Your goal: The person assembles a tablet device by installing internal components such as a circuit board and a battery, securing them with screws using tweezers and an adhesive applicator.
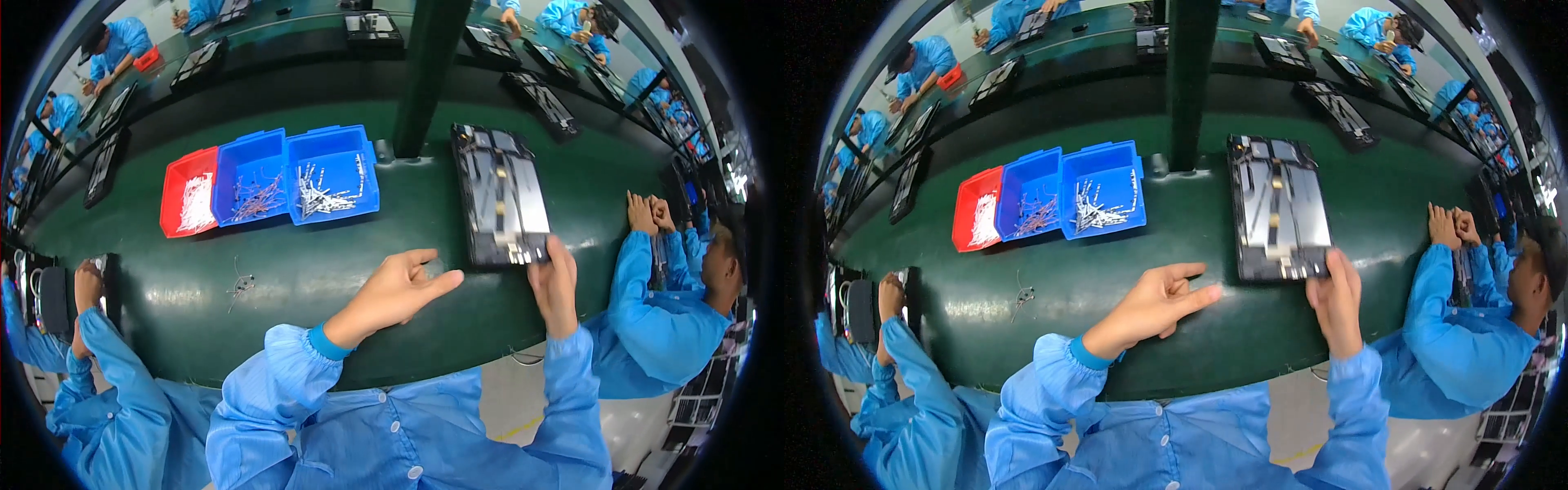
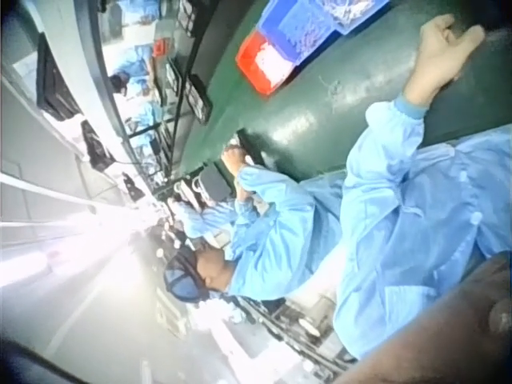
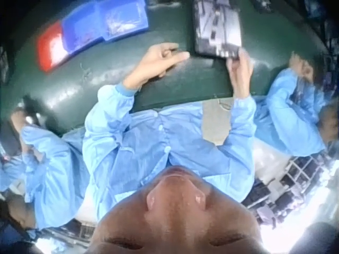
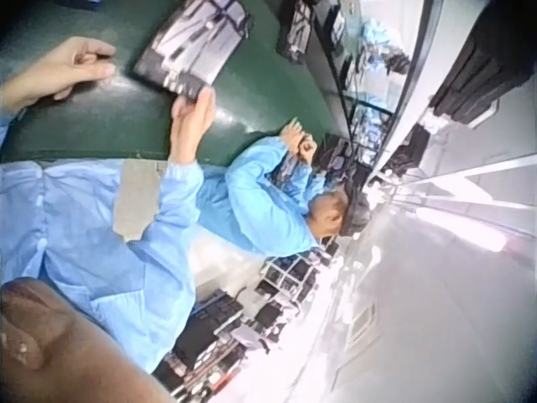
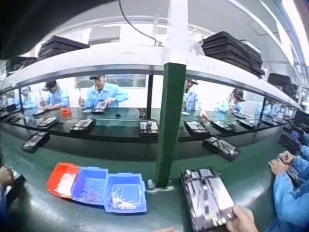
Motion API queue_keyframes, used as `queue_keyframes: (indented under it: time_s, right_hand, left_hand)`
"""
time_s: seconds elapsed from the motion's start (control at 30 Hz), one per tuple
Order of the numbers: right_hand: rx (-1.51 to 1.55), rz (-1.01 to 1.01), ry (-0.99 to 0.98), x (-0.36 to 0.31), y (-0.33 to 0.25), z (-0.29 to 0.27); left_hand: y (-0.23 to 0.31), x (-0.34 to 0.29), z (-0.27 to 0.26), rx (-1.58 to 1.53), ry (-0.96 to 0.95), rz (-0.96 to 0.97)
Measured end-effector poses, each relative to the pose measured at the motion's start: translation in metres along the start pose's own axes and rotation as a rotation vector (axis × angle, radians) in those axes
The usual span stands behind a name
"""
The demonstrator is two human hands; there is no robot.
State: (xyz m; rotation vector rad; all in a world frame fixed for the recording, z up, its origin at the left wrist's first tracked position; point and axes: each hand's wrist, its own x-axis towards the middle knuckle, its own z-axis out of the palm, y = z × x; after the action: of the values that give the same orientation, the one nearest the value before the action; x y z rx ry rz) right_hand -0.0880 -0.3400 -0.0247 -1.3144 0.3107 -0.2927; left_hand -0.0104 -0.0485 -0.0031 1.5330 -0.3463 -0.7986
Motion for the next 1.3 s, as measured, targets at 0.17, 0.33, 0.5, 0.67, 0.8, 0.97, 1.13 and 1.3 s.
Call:
queue_keyframes:
  time_s: [0.17, 0.33, 0.5, 0.67, 0.8, 0.97, 1.13, 1.3]
  right_hand:
    - [0.166, 0.126, -0.026, 0.116, 0.007, 0.019]
    - [0.18, -0.015, -0.059, 0.199, 0.023, 0.071]
    - [0.189, -0.182, 0.01, 0.205, 0.035, 0.078]
    - [-0.008, -0.42, 0.533, 0.255, 0.029, 0.0]
    - [0.245, -0.33, 0.418, 0.292, 0.011, -0.058]
    - [0.534, -0.14, 0.334, 0.313, 0.001, -0.031]
    - [0.712, -0.004, 0.205, 0.338, -0.005, -0.064]
    - [0.687, 0.191, 0.03, 0.355, 0.001, -0.068]
  left_hand:
    - [-0.017, 0.007, 0.004, 0.208, 0.027, 0.097]
    - [-0.009, 0.003, 0.0, 0.113, 0.049, -0.038]
    - [-0.013, -0.006, -0.01, 0.035, 0.074, -0.051]
    - [-0.016, -0.013, -0.012, 0.01, 0.091, -0.04]
    - [-0.015, -0.007, -0.007, 0.065, 0.076, -0.024]
    - [-0.027, -0.009, -0.009, 0.129, 0.104, 0.036]
    - [-0.028, -0.001, -0.002, 0.125, 0.089, 0.168]
    - [-0.029, -0.003, -0.002, 0.164, 0.089, 0.143]
